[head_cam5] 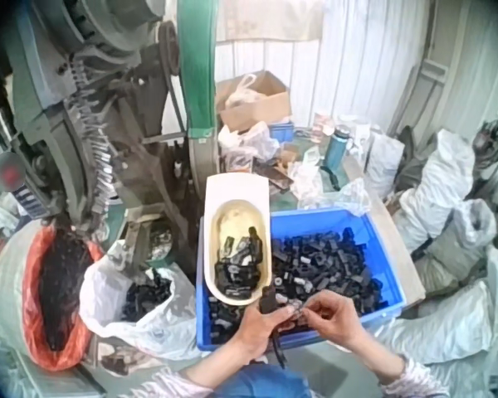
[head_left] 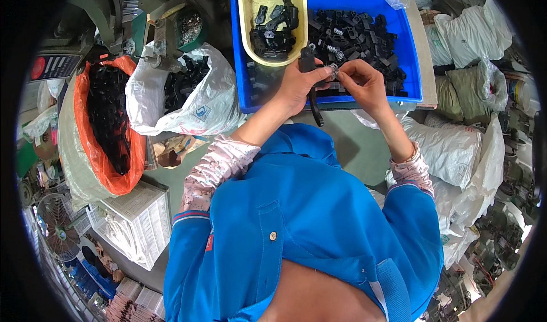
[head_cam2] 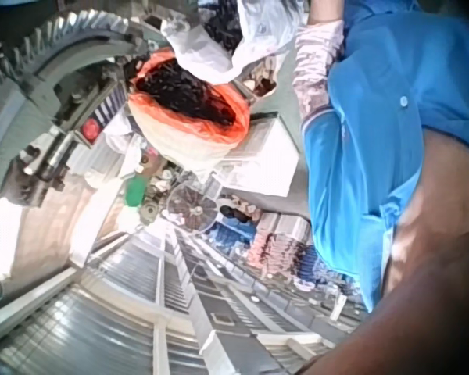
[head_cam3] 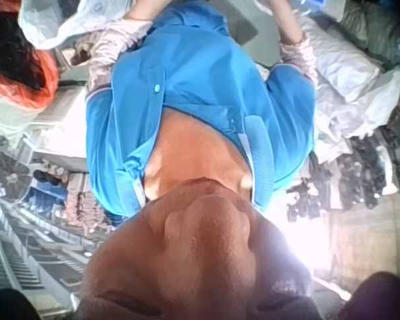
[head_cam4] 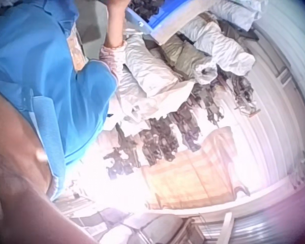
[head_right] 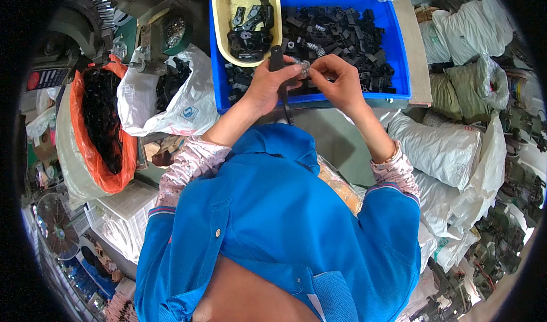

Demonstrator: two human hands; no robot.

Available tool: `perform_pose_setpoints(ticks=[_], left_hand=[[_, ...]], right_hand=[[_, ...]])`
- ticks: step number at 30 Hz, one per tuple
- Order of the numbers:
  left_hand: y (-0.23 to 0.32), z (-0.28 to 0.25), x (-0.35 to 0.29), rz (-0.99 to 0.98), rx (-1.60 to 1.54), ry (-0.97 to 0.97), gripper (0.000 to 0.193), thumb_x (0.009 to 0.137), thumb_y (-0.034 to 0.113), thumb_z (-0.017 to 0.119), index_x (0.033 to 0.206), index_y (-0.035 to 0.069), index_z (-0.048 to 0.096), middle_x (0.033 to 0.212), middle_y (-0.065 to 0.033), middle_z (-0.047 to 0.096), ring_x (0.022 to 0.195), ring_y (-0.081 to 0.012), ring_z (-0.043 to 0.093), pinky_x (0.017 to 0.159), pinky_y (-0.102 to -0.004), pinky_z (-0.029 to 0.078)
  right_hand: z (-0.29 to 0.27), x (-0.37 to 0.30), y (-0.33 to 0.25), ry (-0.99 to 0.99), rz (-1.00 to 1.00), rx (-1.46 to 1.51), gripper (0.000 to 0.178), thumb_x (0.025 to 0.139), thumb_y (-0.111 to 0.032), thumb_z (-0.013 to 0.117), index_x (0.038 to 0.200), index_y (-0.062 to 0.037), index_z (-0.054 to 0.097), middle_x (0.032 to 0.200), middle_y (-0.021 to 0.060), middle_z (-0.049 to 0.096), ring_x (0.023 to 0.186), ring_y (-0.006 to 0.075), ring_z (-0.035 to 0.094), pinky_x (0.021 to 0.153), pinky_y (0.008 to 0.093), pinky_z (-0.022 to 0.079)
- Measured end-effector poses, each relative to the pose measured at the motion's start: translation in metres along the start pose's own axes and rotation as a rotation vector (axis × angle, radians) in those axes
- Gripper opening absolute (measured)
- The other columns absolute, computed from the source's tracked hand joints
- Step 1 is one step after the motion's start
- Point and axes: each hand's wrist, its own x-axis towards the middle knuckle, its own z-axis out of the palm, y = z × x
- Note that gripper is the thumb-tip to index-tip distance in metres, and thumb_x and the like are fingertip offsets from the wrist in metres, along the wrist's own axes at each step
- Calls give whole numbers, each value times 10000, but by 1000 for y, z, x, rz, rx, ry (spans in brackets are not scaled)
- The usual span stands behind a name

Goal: The person repeatedly picks small black plastic components from a blue bin, joins them with a metal spring, and places the assembled units into a white sack. The cycle of picking, joining, and depositing continues throughout the clip.

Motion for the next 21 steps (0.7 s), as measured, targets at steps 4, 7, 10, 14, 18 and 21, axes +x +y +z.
perform_pose_setpoints(ticks=[4, 7, 10, 14, 18, 21], left_hand=[[-4, 8, 2, 129, 101, -9, 298, 799, 43, 740, 1024, 37, 545, 930, -84, 668, 852, -156, 649, 744, -316, 548], [-5, 12, 3, 327, 297, -9, 291, 796, 27, 731, 1012, 28, 536, 909, -79, 664, 855, -147, 645, 730, -300, 548], [-8, 14, 4, 426, 365, -9, 275, 805, 32, 721, 1010, 24, 538, 901, -76, 662, 848, -141, 646, 726, -292, 547], [-10, 13, 5, 179, 227, 49, 299, 806, 69, 748, 1026, 33, 548, 970, -95, 673, 853, -165, 655, 710, -309, 541], [-8, 7, 5, -35, 43, 21, 301, 805, 84, 756, 1021, 37, 552, 941, -81, 667, 810, -171, 662, 669, -300, 531], [-6, 6, 7, -88, 10, 38, 296, 808, 88, 756, 1019, 34, 555, 924, -73, 660, 787, -172, 662, 661, -296, 529]], right_hand=[[-8, -1, -2, -27, 140, 92, 100, 865, -66, 695, 894, 9, 636, 862, 56, 668, 757, 89, 622, 670, 231, 508], [-12, 2, -14, -12, 332, 269, 121, 858, -72, 703, 917, 6, 632, 874, 63, 670, 766, 98, 627, 660, 242, 508], [-14, 1, -15, -22, 482, 439, 138, 855, -76, 703, 937, 5, 626, 868, 62, 670, 777, 106, 633, 661, 249, 511], [-13, 0, 1, -37, 284, 264, 103, 859, -42, 679, 935, 2, 625, 868, 61, 663, 780, 108, 636, 683, 240, 517], [-10, -3, -1, -62, 96, 59, 99, 861, 3, 655, 956, 11, 626, 919, 74, 653, 823, 114, 638, 716, 237, 527], [-10, -3, -2, -56, -107, -75, 108, 870, 0, 649, 974, 21, 627, 956, 76, 645, 860, 116, 636, 732, 240, 532]])
